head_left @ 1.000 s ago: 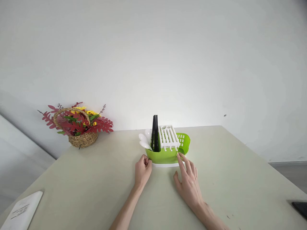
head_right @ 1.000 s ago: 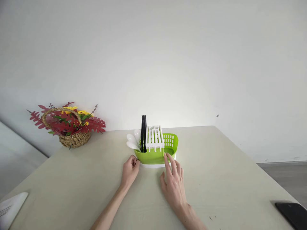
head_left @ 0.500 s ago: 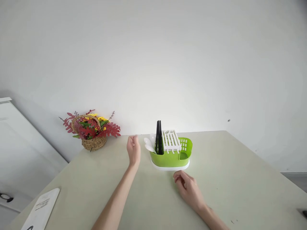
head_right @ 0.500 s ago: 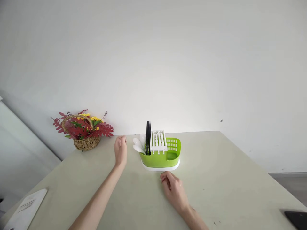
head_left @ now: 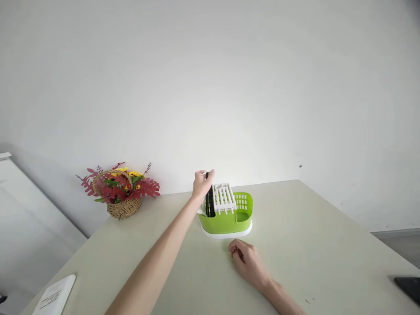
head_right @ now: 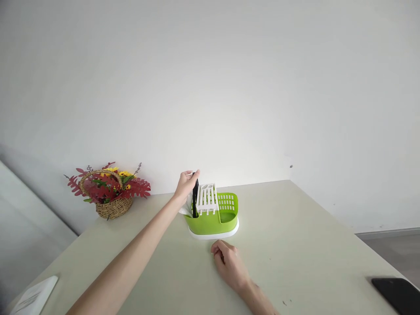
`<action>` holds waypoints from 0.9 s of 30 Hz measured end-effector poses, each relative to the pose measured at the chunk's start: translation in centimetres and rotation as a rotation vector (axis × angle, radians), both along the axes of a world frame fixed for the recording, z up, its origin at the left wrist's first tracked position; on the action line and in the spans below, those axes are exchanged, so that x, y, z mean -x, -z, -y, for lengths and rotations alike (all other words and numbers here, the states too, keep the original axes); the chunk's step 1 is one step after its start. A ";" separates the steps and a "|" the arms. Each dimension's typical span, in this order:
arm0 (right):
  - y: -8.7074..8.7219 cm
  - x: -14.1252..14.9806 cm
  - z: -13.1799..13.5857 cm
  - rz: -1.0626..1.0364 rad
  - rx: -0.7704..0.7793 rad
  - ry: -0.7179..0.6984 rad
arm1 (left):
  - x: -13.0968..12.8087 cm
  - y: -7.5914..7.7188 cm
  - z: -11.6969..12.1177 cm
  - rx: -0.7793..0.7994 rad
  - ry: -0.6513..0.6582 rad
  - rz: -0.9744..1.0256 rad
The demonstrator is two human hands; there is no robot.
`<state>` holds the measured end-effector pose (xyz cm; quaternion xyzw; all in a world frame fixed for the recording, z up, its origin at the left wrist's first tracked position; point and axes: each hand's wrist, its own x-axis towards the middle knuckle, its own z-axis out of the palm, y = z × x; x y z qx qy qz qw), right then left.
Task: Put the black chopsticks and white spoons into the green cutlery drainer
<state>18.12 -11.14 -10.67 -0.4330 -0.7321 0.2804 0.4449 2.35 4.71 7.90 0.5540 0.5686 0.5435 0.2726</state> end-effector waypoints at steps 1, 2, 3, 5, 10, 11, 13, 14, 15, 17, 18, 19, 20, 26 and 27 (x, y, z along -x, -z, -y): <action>0.0 0.0 -0.1 -0.007 -0.006 -0.002 | 0.0 0.1 -0.1 0.016 0.009 -0.027; 0.1 0.1 -0.1 -0.015 -0.011 -0.004 | 0.0 0.3 -0.2 0.024 0.021 -0.055; 0.1 0.1 -0.1 -0.022 -0.013 -0.006 | 0.0 0.3 -0.3 0.028 0.037 -0.082; 0.2 0.1 -0.2 -0.032 -0.005 -0.010 | 0.0 0.4 -0.1 0.025 0.074 -0.134; 0.3 0.1 -0.3 -0.026 0.024 -0.020 | -0.1 0.5 0.4 -0.030 0.097 -0.185; 0.3 0.1 -0.3 -0.027 0.027 -0.022 | -0.1 0.5 0.5 -0.047 0.096 -0.178; 0.3 0.1 -0.3 -0.027 0.031 -0.025 | -0.3 0.5 0.7 -0.089 0.088 -0.149; 0.2 0.1 -0.3 -0.025 0.032 -0.025 | -0.3 0.2 0.9 -0.117 0.079 -0.128; 0.2 0.1 -0.2 -0.023 0.033 -0.022 | -0.4 -0.3 1.2 -0.149 0.063 -0.105; 0.1 0.1 -0.2 -0.020 0.032 -0.018 | -0.5 -2.0 2.4 -0.233 0.016 -0.056; 0.1 0.1 -0.1 -0.020 0.030 -0.017 | -0.6 -3.2 3.4 -0.290 -0.004 -0.022; 0.1 0.1 -0.1 -0.019 0.029 -0.018 | -0.6 -4.6 4.5 -0.363 -0.023 0.016; 0.1 0.1 -0.1 -0.017 0.029 -0.021 | -0.6 -6.1 5.9 -0.503 -0.006 0.120; 0.3 0.2 0.0 0.007 0.032 -0.034 | 0.3 -12.2 14.2 -0.766 0.056 0.456; 0.4 0.2 0.0 0.010 0.032 -0.036 | 0.4 -12.4 15.0 -0.729 0.062 0.466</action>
